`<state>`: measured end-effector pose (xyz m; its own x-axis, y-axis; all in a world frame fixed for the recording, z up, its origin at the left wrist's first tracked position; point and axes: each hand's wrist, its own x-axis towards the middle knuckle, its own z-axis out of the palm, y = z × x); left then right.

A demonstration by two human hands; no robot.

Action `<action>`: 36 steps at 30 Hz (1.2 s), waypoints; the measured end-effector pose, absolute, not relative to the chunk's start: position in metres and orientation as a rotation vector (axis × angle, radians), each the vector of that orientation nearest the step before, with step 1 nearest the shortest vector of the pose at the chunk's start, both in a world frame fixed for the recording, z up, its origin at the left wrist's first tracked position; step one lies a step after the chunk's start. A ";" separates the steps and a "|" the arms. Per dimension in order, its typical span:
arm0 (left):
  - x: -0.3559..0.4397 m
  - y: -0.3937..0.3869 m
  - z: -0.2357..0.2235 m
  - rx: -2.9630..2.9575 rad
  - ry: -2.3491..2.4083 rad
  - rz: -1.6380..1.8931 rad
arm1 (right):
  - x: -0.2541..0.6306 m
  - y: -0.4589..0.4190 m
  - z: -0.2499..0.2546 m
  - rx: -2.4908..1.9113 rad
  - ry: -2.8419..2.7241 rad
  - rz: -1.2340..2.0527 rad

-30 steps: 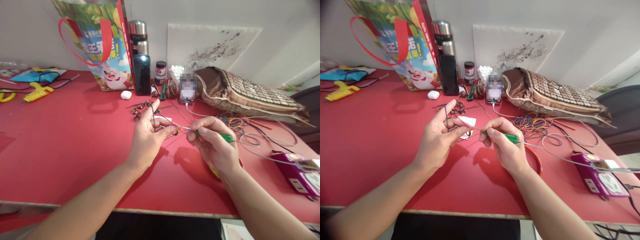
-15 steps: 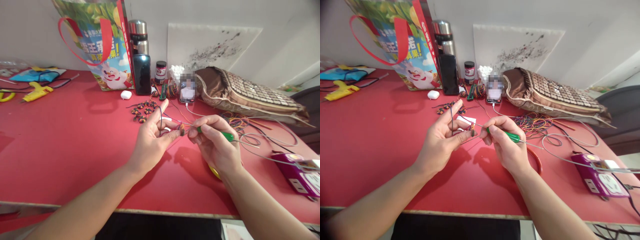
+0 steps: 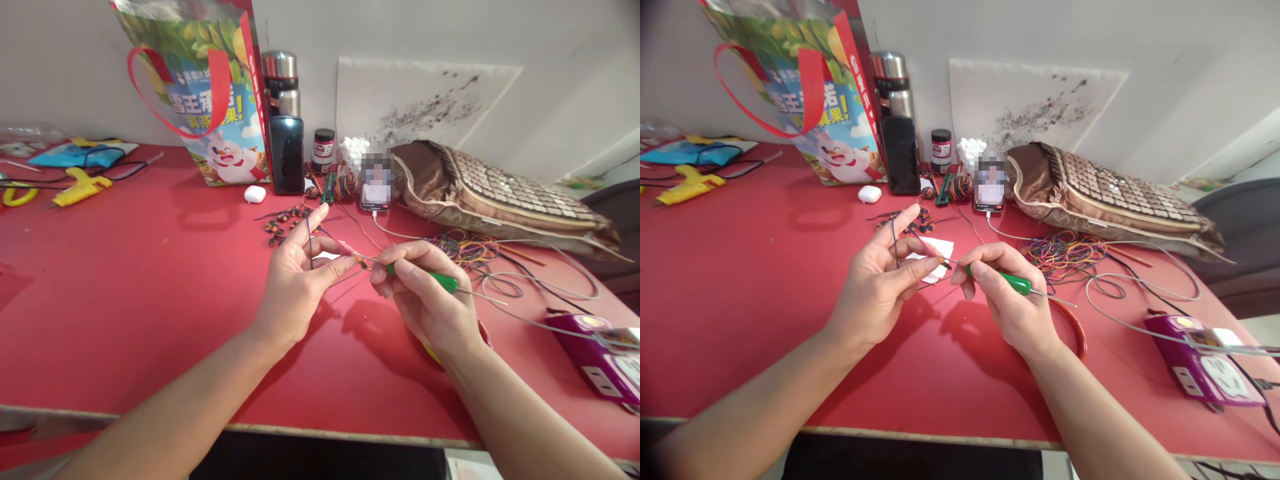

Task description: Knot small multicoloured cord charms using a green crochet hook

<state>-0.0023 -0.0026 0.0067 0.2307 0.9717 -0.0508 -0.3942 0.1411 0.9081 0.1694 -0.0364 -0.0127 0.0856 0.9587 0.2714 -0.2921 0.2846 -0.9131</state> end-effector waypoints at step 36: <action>-0.003 -0.008 0.010 1.150 0.983 1.215 | 0.177 -0.043 -0.023 -0.860 -1.180 1.004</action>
